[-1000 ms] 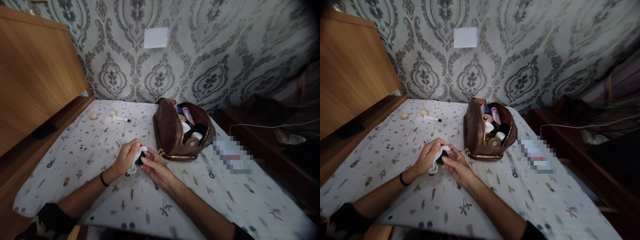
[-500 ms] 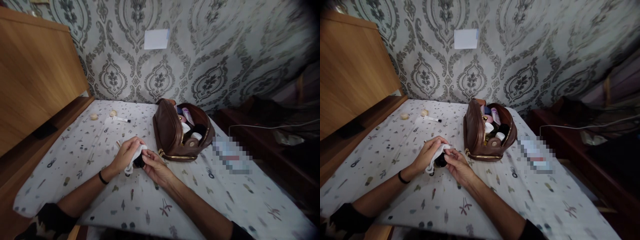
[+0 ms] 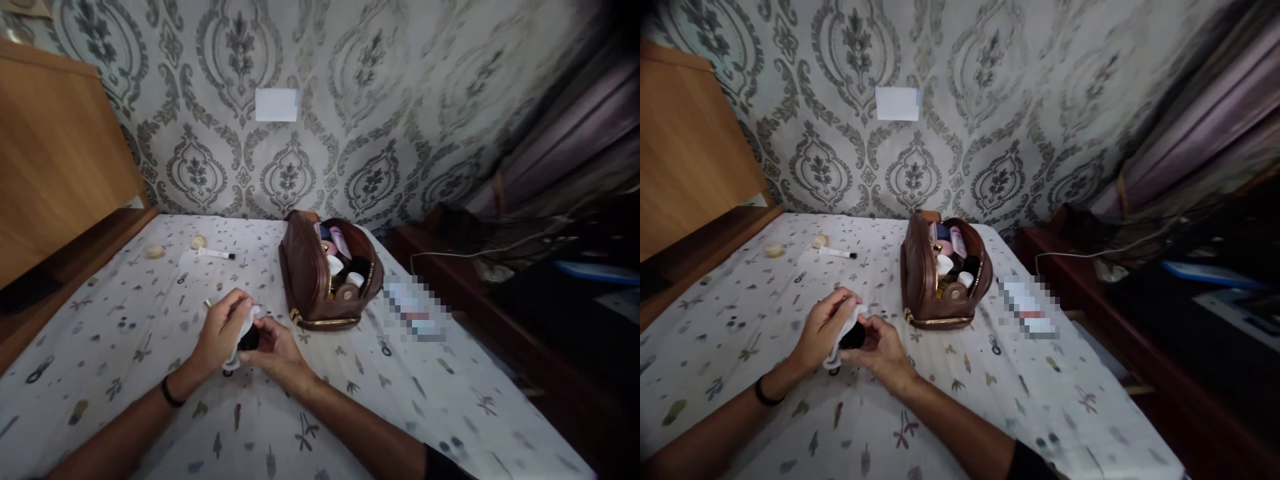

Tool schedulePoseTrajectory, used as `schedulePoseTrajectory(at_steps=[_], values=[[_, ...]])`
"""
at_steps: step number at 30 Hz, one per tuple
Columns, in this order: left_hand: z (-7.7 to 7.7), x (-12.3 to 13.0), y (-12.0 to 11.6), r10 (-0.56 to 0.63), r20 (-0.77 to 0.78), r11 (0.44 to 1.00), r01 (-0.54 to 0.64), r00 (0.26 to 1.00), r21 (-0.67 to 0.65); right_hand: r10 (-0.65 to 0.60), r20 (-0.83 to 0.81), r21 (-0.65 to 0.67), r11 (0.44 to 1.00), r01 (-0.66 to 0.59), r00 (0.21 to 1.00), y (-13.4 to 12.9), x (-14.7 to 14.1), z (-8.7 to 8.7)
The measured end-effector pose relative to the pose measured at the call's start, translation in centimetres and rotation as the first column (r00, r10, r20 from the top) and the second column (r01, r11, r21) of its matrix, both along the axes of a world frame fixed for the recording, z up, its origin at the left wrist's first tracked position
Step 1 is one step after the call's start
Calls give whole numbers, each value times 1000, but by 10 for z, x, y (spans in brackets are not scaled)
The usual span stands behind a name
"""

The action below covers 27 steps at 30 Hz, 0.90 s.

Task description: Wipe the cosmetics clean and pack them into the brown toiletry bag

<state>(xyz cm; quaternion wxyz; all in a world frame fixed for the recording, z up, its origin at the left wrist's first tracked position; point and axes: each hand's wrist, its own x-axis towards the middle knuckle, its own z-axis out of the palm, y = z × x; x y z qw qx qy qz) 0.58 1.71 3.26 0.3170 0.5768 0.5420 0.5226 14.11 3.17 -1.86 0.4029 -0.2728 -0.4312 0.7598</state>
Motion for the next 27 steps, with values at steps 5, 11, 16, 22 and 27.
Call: schedulePoseTrajectory(at_steps=[5,11,16,22,27], values=[[-1,-5,3,-1,136,994,16,991,-110,62,29,17,998,-63,998,0,9,10],[3,-6,1,65,115,998,-62,991,-33,219,-123,-68,971,-229,968,2,11,11],[7,-2,2,39,-31,998,-38,999,51,270,-244,-78,952,-297,931,4,18,23],[56,13,32,-10,-403,951,133,915,278,147,-55,117,983,-140,988,14,75,76],[99,49,69,28,-827,799,485,561,356,-337,155,392,884,255,929,44,134,121]])
